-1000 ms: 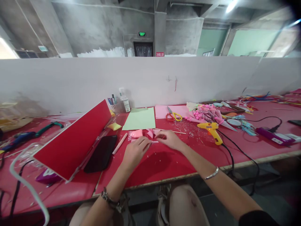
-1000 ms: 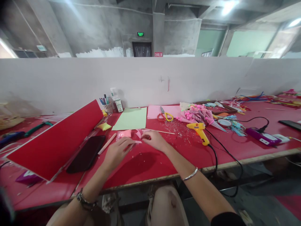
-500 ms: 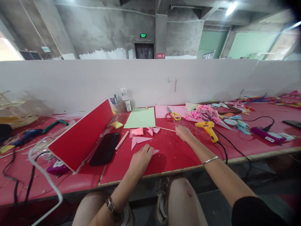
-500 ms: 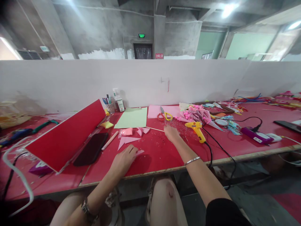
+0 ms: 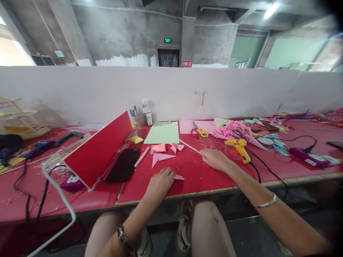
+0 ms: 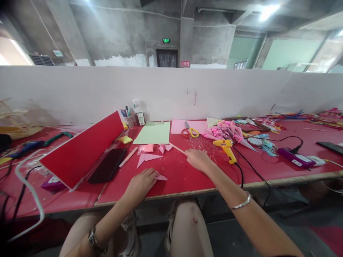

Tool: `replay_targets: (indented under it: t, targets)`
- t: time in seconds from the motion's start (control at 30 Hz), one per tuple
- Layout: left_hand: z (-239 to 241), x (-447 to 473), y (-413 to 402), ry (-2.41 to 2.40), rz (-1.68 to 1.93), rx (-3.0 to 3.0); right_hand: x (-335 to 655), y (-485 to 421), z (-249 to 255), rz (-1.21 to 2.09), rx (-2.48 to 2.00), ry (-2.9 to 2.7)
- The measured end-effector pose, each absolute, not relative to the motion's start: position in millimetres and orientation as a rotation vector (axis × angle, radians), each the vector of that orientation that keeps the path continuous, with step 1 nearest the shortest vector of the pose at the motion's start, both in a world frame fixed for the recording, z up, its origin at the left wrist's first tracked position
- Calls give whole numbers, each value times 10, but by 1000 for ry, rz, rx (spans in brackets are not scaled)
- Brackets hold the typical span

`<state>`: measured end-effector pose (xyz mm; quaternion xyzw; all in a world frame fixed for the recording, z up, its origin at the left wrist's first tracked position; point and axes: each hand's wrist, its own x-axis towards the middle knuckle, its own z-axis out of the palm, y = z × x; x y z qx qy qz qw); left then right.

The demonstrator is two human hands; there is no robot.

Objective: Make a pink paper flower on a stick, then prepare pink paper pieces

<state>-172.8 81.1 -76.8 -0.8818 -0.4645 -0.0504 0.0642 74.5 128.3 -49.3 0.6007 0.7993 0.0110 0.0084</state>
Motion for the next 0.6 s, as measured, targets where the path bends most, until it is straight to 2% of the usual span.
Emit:
replay_targets:
  t: [0.3,0.6]
  targets:
    - [-939,-1834,718,-1374,-268,-2593,488,748,-640,143,1526,2637]
    - [-847,-1792,718,-1395,-332,-2608,416,599,-670,276,1460,2693]
